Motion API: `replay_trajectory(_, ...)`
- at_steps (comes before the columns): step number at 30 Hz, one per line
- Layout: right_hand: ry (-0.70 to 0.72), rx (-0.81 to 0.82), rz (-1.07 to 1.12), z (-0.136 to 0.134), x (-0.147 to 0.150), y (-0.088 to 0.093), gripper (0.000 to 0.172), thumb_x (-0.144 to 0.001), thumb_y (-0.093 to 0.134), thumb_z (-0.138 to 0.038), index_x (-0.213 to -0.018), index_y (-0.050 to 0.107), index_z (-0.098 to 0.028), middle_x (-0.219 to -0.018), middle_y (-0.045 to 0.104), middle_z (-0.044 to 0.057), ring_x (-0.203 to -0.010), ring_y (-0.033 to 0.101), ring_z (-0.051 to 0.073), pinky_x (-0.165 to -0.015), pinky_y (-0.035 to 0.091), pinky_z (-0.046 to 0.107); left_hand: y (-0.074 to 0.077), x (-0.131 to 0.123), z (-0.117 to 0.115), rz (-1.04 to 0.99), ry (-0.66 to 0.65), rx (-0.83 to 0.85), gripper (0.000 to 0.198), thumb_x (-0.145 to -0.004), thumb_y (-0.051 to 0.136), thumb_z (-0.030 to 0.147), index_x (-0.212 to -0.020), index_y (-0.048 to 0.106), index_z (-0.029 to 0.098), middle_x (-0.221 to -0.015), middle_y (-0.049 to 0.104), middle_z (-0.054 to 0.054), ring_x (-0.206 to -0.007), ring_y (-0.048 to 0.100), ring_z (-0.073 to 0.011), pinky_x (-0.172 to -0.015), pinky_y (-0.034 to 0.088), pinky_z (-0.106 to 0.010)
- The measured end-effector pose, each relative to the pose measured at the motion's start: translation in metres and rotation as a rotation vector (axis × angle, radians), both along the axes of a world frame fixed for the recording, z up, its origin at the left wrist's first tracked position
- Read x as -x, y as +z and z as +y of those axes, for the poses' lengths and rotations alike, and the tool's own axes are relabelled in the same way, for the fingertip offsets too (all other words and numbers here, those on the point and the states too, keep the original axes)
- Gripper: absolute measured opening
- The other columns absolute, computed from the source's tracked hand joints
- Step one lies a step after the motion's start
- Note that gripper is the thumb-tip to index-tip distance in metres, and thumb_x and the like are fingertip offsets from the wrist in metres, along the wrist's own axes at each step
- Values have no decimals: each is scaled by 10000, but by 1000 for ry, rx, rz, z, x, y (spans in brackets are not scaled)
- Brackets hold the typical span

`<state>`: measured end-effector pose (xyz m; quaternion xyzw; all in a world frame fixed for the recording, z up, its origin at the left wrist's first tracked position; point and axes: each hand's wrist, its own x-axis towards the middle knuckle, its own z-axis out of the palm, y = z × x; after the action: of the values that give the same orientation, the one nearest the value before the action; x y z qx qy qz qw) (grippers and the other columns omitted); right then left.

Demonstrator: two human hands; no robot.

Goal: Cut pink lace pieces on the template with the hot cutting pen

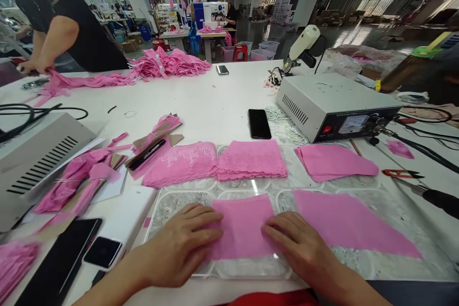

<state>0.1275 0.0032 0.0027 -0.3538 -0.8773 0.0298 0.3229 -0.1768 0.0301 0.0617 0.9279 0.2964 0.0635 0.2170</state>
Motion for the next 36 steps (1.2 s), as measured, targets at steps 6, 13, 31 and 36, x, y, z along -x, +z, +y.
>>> replay_trajectory(6, -19, -73, 18, 7, -6, 3, 312, -894, 431, -17, -1048, 641, -188, -909, 699, 80, -835, 648, 184, -749, 547, 330, -30, -19, 5, 77, -73, -115, 538, -924, 607, 321, -1436, 443, 311, -1516, 407, -52, -1429, 334, -278, -1192, 183, -538)
replay_trajectory(13, -51, -30, 45, 5, -8, 7, 285, -888, 430, -7, -986, 642, -171, -880, 688, 74, -789, 617, 168, -716, 551, 322, -29, -13, 6, 73, -102, -311, 601, -933, 593, 333, -1486, 362, 289, -1500, 424, -55, -1397, 395, -254, -1182, 260, -485)
replay_trajectory(31, -847, -135, 200, -40, -187, -19, 157, -891, 591, -228, -980, 718, -247, -937, 704, 66, -857, 672, 220, -771, 565, 377, -29, -189, 79, 8, -429, -370, 388, -1018, 432, 257, -1392, 496, 179, -1455, 490, -88, -1387, 401, -303, -1164, 251, -589)
replay_trajectory(36, -871, -103, 187, -32, -194, -21, 139, -890, 596, -220, -955, 719, -228, -951, 702, 67, -884, 668, 208, -770, 574, 347, -42, -190, 80, -23, -464, -610, 426, -1023, 440, 315, -1432, 456, 199, -1461, 490, -39, -1382, 417, -260, -1214, 92, -544)
